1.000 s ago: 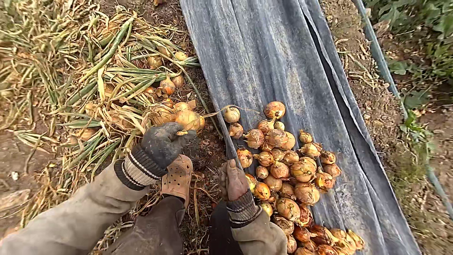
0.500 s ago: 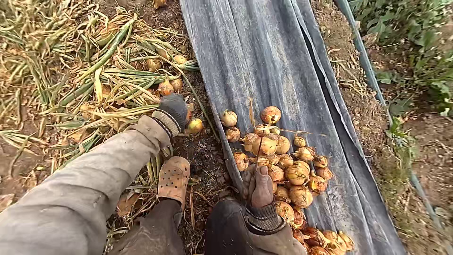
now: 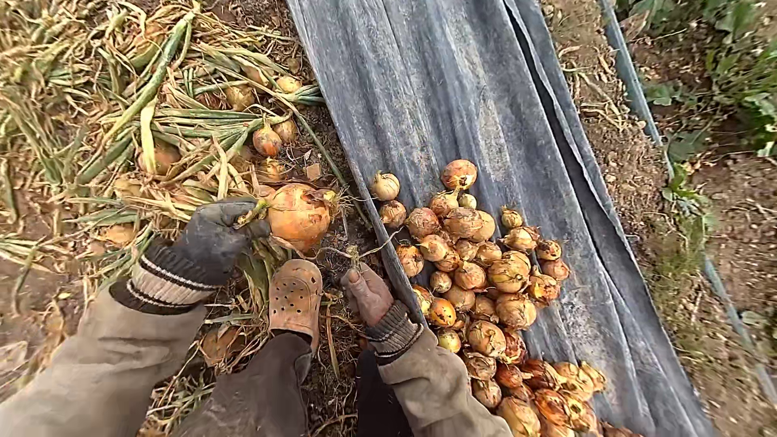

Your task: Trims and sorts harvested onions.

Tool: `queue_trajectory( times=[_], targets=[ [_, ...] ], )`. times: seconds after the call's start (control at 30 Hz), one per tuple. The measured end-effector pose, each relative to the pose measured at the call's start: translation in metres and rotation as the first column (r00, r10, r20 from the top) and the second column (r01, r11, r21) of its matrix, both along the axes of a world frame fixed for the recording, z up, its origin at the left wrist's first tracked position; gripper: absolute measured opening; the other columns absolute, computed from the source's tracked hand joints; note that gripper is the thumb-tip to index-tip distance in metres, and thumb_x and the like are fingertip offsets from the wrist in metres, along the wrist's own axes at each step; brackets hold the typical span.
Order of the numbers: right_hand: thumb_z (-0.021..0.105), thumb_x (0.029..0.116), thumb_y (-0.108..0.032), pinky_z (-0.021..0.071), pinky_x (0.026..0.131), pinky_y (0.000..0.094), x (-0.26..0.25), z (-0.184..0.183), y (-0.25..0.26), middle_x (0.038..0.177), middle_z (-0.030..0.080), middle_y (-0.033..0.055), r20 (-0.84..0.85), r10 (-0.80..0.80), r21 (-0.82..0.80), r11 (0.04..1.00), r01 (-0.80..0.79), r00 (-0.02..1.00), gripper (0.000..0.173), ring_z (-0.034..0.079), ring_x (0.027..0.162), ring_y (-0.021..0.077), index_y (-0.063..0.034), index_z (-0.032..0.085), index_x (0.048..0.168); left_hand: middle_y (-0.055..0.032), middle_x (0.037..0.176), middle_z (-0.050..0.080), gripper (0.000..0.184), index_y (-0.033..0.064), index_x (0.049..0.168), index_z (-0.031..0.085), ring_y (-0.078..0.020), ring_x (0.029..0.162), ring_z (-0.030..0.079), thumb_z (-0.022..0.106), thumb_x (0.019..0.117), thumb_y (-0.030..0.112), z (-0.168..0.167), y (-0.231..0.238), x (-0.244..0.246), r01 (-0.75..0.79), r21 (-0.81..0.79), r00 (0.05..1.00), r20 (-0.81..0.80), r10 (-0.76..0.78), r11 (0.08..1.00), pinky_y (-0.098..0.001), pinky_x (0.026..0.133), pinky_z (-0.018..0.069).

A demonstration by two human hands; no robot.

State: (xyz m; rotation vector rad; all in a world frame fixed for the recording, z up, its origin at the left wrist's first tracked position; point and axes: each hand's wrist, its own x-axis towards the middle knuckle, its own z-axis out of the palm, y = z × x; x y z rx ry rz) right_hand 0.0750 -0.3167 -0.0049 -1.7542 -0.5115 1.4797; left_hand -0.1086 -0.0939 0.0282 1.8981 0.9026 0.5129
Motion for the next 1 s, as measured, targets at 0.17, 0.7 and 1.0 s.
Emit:
queue_trajectory(
  times=[0.17,0.7,1.0],
  targets=[
    [0.058,0.0799,-0.084,0.0587,0.075,0.0255,-0.011,0.034,0.017,0.090,0.071,-0.0050,-0.067,-0.106,0.503,0.855,0.125,0.992,0.085,0.065,0.080,-0.0007,-0.0088,0.069,0.119,0.0122,0.099,0.075,0.024,0.0234,0.095,0.078,0.0000,0.093,0.069,0.073,0.0899,0.046,0.044,-0.044,-0.023,0.230,-0.157,0.967,0.148,-0.207,0.960,-0.0191,0.082,0.0591],
    [0.020,0.1066,-0.059,0.0521,0.077,0.0507,-0.012,0.001,-0.013,0.083,0.065,0.0142,0.137,0.242,-0.155,0.963,-0.221,0.960,0.074,0.062,0.078,0.0269,-0.0027,0.069,0.100,-0.0124,0.099,0.074,0.033,0.0056,0.103,0.075,-0.0247,0.093,0.072,0.072,0.0935,0.037,0.027,-0.040,0.006,0.113,0.248,0.948,-0.317,-0.030,0.962,-0.0521,0.083,0.0585],
    [0.021,0.1009,-0.072,0.0406,0.035,0.0235,0.034,0.021,0.002,0.053,0.047,-0.0039,-0.318,-0.442,0.070,0.871,0.485,0.839,0.071,0.043,0.037,0.0065,-0.0130,0.056,0.082,-0.0099,0.116,0.074,0.032,0.0210,0.127,0.070,-0.0352,0.104,0.071,0.061,0.0967,0.017,0.016,-0.023,0.115,0.600,0.087,0.628,-0.667,-0.401,0.796,-0.0614,0.082,0.0548]
  ],
)
